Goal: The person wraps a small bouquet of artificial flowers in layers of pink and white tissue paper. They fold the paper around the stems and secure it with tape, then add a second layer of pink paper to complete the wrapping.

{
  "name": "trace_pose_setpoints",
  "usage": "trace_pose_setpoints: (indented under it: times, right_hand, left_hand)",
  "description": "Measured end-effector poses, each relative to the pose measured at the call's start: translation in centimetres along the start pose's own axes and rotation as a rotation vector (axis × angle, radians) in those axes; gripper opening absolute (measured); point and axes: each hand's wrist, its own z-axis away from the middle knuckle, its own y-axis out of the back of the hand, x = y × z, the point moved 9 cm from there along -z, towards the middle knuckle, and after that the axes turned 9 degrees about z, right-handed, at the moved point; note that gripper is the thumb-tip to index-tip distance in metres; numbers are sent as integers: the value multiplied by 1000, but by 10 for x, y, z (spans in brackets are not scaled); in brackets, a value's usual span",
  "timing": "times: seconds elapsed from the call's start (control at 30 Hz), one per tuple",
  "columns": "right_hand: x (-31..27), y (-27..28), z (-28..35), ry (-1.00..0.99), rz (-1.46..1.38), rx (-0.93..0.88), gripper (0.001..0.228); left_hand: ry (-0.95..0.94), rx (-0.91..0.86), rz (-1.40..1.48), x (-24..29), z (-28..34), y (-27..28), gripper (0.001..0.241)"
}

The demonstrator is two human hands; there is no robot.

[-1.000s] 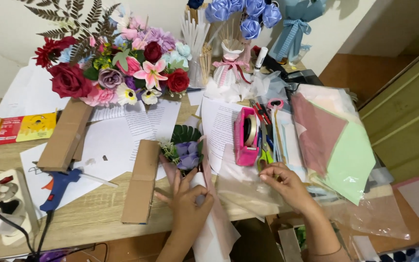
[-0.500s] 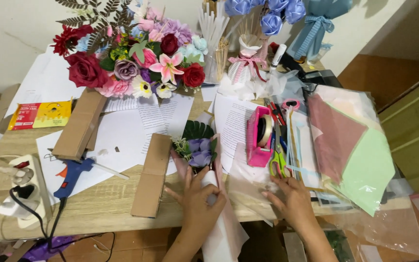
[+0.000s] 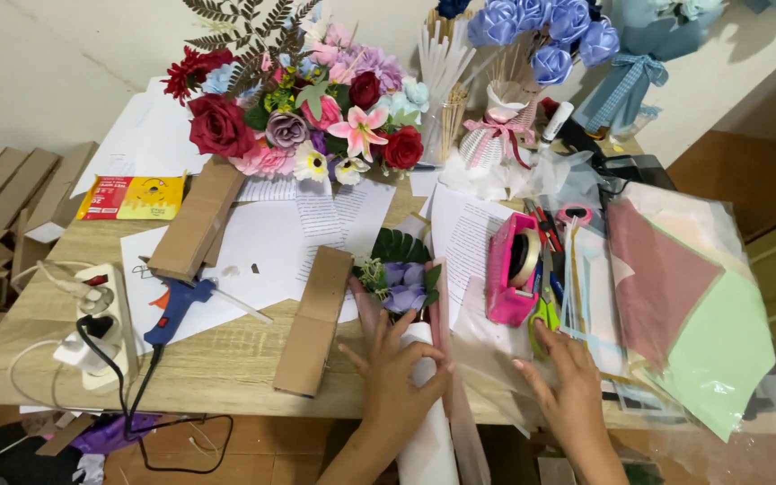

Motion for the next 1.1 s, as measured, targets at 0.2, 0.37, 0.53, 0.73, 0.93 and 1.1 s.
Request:
trace_pose_setpoints:
  times: [0.2,0.37,0.53,0.73,0.93,1.1]
  right_hand:
    - [-54,-47,-4,-302,-458,-413,79]
    - [-65,-63,-3,-394,-560,-452,80]
    - [-53,-63,-10,-391,-477,-470,79]
    - [-30,-71,-4,-475,-763,-325,68]
    - [-34,-76,1,-517,-1014,-321,66]
    - [-45,-84,6,-507,-1107,-310,67]
  left_hand:
    - [7,-47,-18,-3,2,2,27]
    - [-4,-5,-15,-19,8,7,44]
    - [53,18,51,-20,12,20,44]
    - [17,134,45,-31,24,40,45]
    - [240,26,162,-32,31,49,43]
    - [208,-33,-136,-8,16,56,49]
